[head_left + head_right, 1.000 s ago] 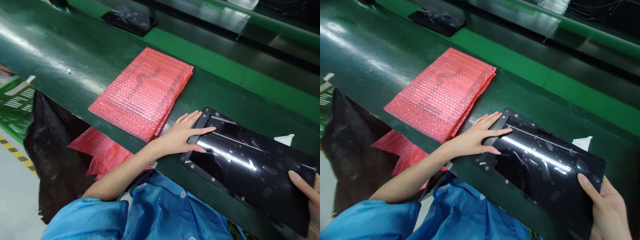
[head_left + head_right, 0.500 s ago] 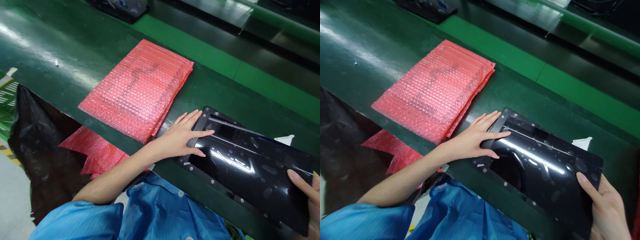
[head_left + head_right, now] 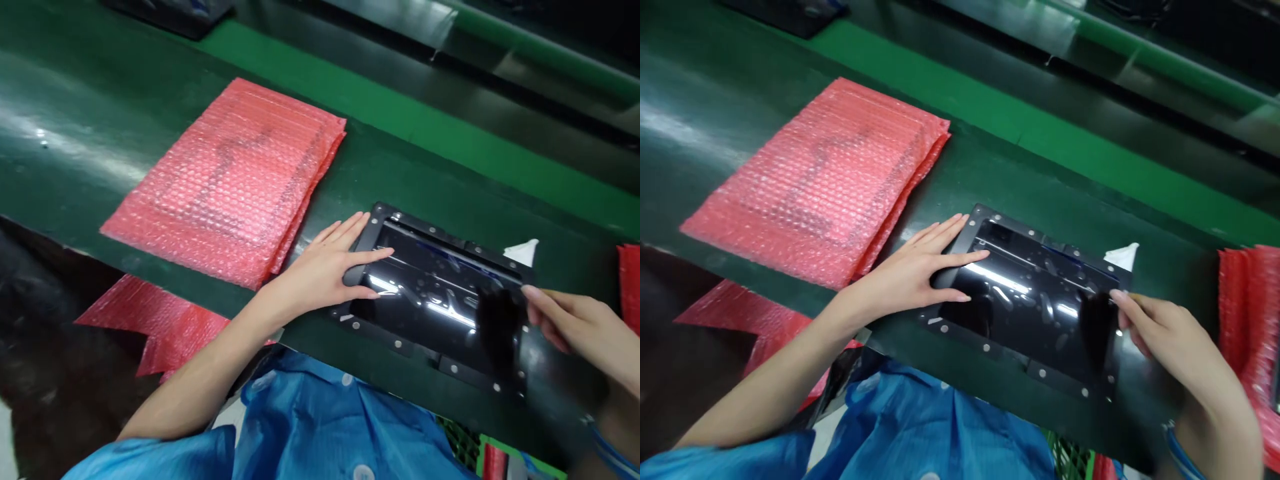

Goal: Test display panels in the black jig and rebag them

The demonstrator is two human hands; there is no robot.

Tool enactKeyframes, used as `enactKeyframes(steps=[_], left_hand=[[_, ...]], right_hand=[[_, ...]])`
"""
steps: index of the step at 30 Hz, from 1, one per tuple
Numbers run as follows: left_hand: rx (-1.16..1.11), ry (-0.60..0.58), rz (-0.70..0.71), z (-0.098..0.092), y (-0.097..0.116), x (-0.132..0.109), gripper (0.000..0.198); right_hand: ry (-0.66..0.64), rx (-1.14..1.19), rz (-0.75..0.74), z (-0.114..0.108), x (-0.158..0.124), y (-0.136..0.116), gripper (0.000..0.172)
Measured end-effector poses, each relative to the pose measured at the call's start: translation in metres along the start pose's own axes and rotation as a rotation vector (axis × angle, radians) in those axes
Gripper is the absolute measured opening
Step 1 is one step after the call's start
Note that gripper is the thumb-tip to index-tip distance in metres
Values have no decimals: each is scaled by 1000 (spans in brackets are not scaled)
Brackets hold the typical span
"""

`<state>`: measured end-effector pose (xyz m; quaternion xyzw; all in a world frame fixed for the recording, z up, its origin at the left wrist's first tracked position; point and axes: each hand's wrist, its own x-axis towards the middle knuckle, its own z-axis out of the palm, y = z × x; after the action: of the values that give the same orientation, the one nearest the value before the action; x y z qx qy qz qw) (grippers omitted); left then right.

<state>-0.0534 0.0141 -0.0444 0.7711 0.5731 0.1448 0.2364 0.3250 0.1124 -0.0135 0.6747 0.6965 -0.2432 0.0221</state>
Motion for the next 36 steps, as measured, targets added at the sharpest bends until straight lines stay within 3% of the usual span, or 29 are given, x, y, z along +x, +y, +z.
enactKeyframes(steps=[2, 4, 6, 10, 13, 19, 24, 30, 33, 36], left_hand=[[74, 20, -24, -3, 10, 2, 67], [142, 98, -22, 1, 32, 6, 67], [160, 149, 85, 15, 62, 14, 66], [146, -55, 514, 59, 122, 31, 64], [220, -126, 571, 81, 140, 41, 54], [121, -159, 502, 82, 141, 46, 49], [36, -166, 500, 68, 139, 55, 45], [238, 200, 108, 55, 111, 95, 55], [280, 248, 89, 53, 100, 108, 54], [223, 296, 64, 48, 98, 111, 45]], right_hand=[[-64, 92, 7, -4, 2, -1, 69], [-19, 102, 19, -7, 7, -1, 68], [19, 76, 30, -9, 16, 0, 68], [-10, 47, 20, -6, 37, -2, 61], [34, -36, -27, 1, 50, -2, 54], [130, -25, -72, 12, 60, 6, 35], [188, -14, -52, 14, 46, -4, 34], [283, 82, 47, 13, 24, -12, 53], [345, 173, 55, 15, 24, -9, 49], [436, 413, 2, 20, 25, -8, 43]])
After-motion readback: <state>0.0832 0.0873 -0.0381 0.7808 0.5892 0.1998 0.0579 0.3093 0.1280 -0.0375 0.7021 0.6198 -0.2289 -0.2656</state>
